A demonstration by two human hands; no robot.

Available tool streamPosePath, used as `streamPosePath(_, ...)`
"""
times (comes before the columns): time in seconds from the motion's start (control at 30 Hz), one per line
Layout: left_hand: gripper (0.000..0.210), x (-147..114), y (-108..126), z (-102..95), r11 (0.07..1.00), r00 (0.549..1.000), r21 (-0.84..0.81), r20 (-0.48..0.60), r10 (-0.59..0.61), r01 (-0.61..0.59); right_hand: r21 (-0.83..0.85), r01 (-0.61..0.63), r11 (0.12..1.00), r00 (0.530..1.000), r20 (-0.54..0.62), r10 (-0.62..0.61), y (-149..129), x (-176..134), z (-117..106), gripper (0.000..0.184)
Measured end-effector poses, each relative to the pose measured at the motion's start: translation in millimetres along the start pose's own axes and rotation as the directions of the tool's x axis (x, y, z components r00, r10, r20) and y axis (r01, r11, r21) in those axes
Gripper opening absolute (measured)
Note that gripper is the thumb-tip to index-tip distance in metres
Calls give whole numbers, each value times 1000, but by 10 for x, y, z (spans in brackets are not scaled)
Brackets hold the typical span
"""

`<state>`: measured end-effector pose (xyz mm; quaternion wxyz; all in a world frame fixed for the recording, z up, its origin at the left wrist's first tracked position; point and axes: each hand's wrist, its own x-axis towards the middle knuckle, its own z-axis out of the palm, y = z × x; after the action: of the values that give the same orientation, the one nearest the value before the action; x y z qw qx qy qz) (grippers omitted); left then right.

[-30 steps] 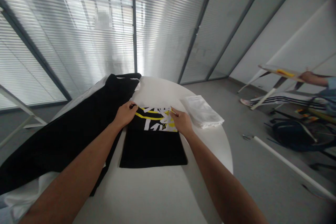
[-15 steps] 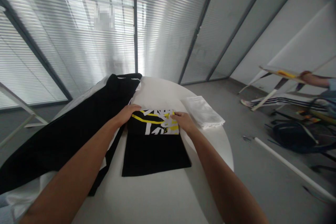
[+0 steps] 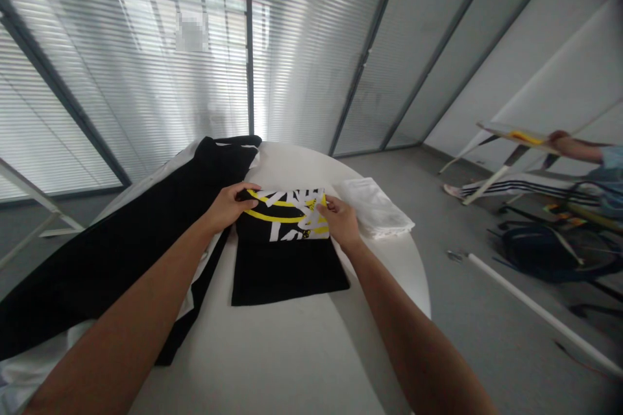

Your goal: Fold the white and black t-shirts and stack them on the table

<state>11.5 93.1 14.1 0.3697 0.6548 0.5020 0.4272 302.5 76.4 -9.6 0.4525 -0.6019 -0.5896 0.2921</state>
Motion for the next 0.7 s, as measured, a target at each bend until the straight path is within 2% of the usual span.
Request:
streamPosePath(0.1,44,9,23,5,995,996,73,-44,72,-69,62,6,998,999,-33,-4,-57,-15,-11,47)
streamPosePath(0.2,42,18,7,27,989,988,115,-120,102,-88,186,-35,982,999,-11,38,-104,-31,-6,51)
streamPosePath(0.43,42,29,25,74,996,951,-28,-302,72,-84,496,-1,869,1000,7,-2,-169,-41,20,45)
streamPosePath(0.57,48,4,82,66,985,950,-167,-312,-10,-44,585,7,811,999,37,-35,-170,-52,23,40)
streamPosePath(0.7,38,-47,96,14,969,961,-233,-277,19,-86,620,-46,784,995,96,-18,-140,-59,2,35)
